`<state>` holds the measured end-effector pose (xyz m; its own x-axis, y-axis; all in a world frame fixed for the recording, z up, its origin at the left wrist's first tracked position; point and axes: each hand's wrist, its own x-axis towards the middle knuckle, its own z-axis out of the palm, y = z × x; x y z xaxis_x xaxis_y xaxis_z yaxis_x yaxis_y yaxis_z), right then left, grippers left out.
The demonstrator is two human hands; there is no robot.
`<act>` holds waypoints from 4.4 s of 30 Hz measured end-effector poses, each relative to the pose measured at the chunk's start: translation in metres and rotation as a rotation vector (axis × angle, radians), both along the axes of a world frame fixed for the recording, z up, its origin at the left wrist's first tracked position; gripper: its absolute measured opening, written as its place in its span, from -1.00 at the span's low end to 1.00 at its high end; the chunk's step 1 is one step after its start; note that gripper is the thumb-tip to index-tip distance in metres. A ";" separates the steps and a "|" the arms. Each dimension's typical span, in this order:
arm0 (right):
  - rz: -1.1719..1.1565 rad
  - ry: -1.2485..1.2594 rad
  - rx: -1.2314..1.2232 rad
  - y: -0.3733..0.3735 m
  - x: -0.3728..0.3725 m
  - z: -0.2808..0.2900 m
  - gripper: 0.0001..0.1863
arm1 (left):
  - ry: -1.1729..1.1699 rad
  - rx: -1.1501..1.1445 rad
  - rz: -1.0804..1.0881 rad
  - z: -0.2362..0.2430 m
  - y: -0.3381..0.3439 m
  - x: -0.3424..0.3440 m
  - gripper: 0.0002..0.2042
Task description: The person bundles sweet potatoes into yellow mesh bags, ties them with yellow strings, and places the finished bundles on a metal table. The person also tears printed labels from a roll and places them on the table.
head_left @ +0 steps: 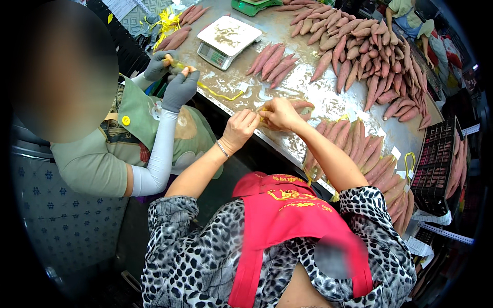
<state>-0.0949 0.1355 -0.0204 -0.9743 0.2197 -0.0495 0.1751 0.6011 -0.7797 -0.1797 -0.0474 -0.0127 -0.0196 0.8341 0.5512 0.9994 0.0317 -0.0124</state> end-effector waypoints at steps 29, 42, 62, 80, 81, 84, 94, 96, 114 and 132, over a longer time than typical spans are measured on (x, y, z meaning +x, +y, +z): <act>0.156 0.041 -0.005 -0.031 -0.032 -0.036 -0.82 | 0.142 -0.326 -0.465 -0.005 -0.022 -0.023 -0.88; -0.765 0.077 -0.916 -0.129 0.114 -0.067 -0.71 | -2.028 0.299 0.933 -0.098 -0.011 0.109 -0.89; -0.752 -0.149 0.074 -0.136 0.136 -0.063 -0.73 | -2.134 0.181 0.797 -0.125 -0.015 0.146 -0.87; -0.694 0.113 0.317 -0.132 0.139 -0.092 -0.86 | -2.632 -0.137 0.517 -0.134 -0.027 0.120 -0.83; -0.723 0.102 0.310 -0.130 0.140 -0.087 -0.84 | -2.603 -0.252 0.629 -0.126 -0.023 0.119 -0.85; -0.740 0.044 0.247 -0.123 0.146 -0.088 -0.80 | -2.653 -0.448 0.725 -0.105 -0.018 0.113 -0.84; -0.832 0.059 -0.159 -0.122 0.154 -0.084 -0.83 | -2.812 -0.303 0.259 -0.128 -0.025 0.115 -0.82; -0.819 0.344 -0.065 -0.133 0.155 -0.071 -0.87 | -2.726 -0.315 0.193 -0.133 -0.030 0.108 -0.79; -0.661 0.241 0.078 -0.160 0.176 -0.023 -0.85 | -2.312 -0.479 0.172 -0.091 0.033 0.097 -0.55; -1.228 -0.310 0.684 0.041 0.293 -0.086 -0.28 | -0.913 -0.535 0.170 -0.122 0.100 0.072 -0.11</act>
<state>0.1979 0.1766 -0.1062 -0.1244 0.9637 0.2361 0.9533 0.1821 -0.2410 -0.1081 0.0522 -0.1347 -0.3782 0.9105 -0.1672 0.6203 0.3833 0.6844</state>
